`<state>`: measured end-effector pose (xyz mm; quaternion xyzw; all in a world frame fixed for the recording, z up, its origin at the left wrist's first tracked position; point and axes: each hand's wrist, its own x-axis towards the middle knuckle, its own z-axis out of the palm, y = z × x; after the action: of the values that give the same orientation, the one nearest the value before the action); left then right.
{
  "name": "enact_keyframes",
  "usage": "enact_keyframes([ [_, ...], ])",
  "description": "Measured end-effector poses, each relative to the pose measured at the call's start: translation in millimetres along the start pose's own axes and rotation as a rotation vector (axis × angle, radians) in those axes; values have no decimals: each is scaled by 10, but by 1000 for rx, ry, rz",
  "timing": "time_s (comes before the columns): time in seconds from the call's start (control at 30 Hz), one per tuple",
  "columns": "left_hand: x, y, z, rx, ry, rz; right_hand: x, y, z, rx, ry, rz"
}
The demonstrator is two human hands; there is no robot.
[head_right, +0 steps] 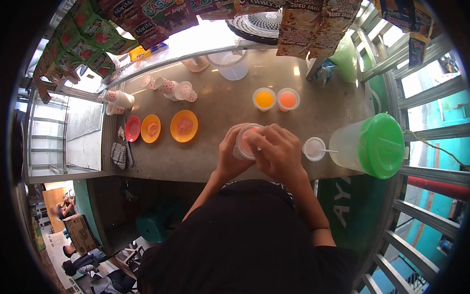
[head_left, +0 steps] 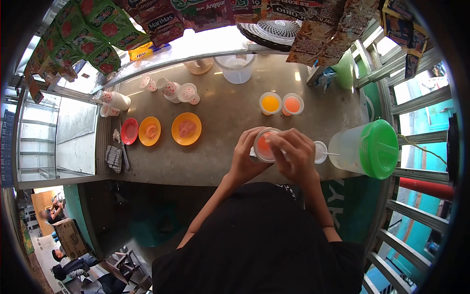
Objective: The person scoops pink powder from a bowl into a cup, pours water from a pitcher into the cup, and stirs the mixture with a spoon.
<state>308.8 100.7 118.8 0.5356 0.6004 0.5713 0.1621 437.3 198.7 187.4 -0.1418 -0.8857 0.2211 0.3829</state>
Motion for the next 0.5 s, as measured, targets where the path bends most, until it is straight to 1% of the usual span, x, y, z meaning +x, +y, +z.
enact_keyframes([
  [0.07,-4,-28,-10,-7,0,-10,-2,18,-35,-47,36,26],
  [0.17,4,-46,-12,-26,-3,-26,-11,-5,-82,-70,-18,70],
  [0.23,-2,-42,1,-38,-7,-39,-33,-31,-28,23,-70,-7],
  [0.3,4,-28,11,-32,-7,-32,-27,-35,12,40,-44,-9],
  [0.37,-2,-41,7,-19,-13,-27,-31,7,8,-24,-1,22],
  [0.5,3,-44,-9,-20,-26,-29,-31,-11,-47,-68,3,70],
])
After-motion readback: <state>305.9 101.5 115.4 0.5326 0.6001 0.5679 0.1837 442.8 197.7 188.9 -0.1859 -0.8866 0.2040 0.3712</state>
